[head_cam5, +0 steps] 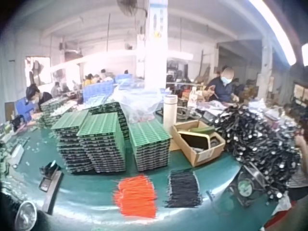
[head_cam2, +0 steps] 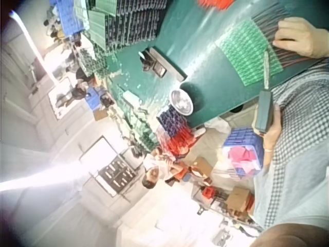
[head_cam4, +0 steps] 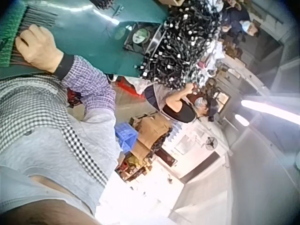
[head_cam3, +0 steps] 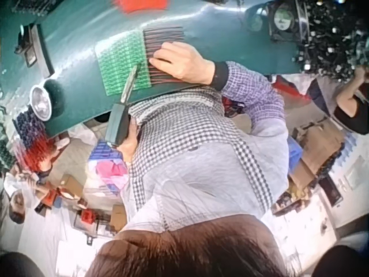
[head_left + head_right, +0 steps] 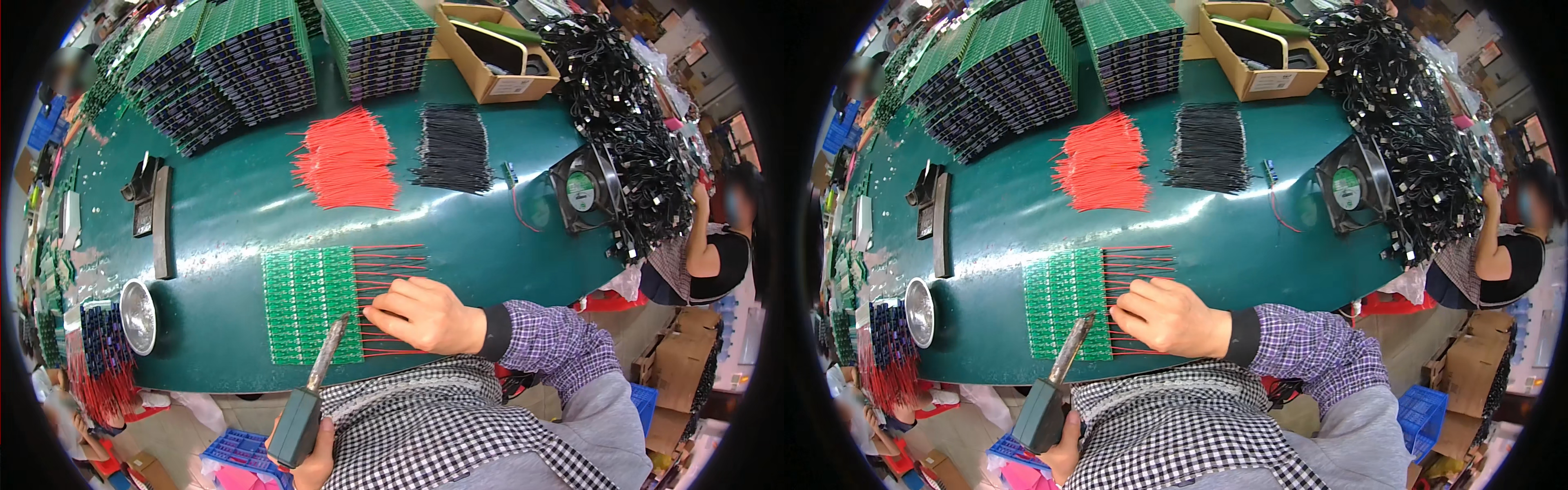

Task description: The person applies wires to printed circuit boards using a soldering iron.

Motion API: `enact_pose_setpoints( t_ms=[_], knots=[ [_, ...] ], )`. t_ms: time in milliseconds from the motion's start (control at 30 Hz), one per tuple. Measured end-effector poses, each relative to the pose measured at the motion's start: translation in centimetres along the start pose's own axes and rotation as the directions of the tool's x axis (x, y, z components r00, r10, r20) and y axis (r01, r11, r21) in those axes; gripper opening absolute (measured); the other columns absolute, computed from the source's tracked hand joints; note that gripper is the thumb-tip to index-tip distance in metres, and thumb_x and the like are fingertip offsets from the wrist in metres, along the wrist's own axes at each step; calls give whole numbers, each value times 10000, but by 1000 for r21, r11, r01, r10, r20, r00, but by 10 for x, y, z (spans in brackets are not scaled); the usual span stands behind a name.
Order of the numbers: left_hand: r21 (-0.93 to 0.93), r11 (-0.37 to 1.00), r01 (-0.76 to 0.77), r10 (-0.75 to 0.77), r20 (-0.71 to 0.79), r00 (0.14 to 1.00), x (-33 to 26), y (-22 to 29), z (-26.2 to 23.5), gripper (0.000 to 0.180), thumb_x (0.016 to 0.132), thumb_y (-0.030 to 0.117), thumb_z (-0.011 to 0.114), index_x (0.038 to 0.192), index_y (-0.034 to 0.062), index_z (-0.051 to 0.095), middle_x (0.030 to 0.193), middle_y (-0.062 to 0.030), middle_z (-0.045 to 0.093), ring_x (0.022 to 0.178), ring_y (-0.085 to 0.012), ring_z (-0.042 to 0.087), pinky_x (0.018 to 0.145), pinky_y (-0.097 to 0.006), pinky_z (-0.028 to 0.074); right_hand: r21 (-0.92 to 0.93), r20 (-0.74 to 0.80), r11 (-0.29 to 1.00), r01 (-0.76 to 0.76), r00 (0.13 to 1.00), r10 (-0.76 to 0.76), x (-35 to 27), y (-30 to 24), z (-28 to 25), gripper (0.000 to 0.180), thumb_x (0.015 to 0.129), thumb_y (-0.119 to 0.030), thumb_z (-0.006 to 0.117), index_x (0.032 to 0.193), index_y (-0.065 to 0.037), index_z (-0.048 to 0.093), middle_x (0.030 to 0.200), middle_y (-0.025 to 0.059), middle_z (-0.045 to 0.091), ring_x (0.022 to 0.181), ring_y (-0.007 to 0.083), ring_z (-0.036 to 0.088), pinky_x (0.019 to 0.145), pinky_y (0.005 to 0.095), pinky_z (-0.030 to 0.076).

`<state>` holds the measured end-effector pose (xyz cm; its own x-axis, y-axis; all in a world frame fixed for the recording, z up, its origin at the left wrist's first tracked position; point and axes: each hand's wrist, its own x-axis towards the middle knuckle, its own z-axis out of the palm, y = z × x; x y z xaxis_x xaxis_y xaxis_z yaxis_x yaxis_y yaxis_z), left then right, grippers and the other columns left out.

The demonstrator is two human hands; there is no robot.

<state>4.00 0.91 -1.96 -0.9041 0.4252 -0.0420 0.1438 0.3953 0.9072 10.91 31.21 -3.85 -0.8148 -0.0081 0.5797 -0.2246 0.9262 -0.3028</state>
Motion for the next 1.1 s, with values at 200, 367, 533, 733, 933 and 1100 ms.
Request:
enact_pose_setpoints(
  t_ms=[200, 367, 533, 733, 933, 1100],
  knots=[
    [59, 984, 169, -170, 1, 986, -1, -4, -4, 456, 775, 31, 825, 1192, -39, 654, 1079, -140, 693, 941, -235, 662, 853, -370, 534, -5, -56, 1000, 25, 998, -25, -1, -4, -4, 292, 714, -113, 651, 978, 10, 670, 902, 58, 619, 819, 202, 604, 677, 324, 482],
    [190, 974, -122, 83, 201, 976, 16, 20, -9, 323, 842, 139, 805, 1111, -10, 707, 984, -155, 731, 865, -273, 706, 751, -380, 555, -3, -42, 999, 37, 998, -37, -2, -4, -3, 293, 713, -112, 649, 978, 10, 671, 878, 50, 611, 804, 196, 600, 672, 317, 478],
    [101, 988, 112, -110, -32, 993, -8, -18, -11, 448, 770, 58, 842, 1165, -39, 653, 1077, -131, 685, 941, -229, 653, 851, -351, 522, -9, -4, 999, 32, 999, -32, -4, -4, -3, 283, 716, -110, 645, 973, 6, 673, 828, 29, 574, 757, 173, 573, 634, 302, 455],
    [163, 986, 32, -36, 21, 999, -5, -19, -15, 397, 753, 71, 856, 1091, -39, 678, 1007, -122, 687, 850, -219, 642, 771, -356, 518, -15, -13, 1000, 26, 1000, -26, -4, -5, -1, 264, 713, -106, 649, 953, 2, 674, 808, 27, 560, 749, 174, 569, 626, 304, 449],
    [335, 942, -33, -42, 214, 976, 17, 17, -20, 318, 801, 115, 820, 1064, -20, 705, 959, -146, 714, 825, -258, 679, 725, -372, 537, -12, -17, 999, 29, 999, -30, -5, -5, 1, 260, 713, -105, 650, 948, 5, 675, 803, 28, 558, 748, 175, 569, 619, 303, 445],
    [226, 973, 48, -65, 71, 995, 1, -4, -11, 337, 736, 65, 858, 1017, -34, 702, 908, -110, 697, 758, -208, 639, 694, -353, 512, -11, -24, 1000, 24, 999, -24, -4, -5, 2, 256, 713, -104, 649, 943, 6, 673, 796, 30, 551, 743, 177, 565, 613, 304, 443]
  ],
)
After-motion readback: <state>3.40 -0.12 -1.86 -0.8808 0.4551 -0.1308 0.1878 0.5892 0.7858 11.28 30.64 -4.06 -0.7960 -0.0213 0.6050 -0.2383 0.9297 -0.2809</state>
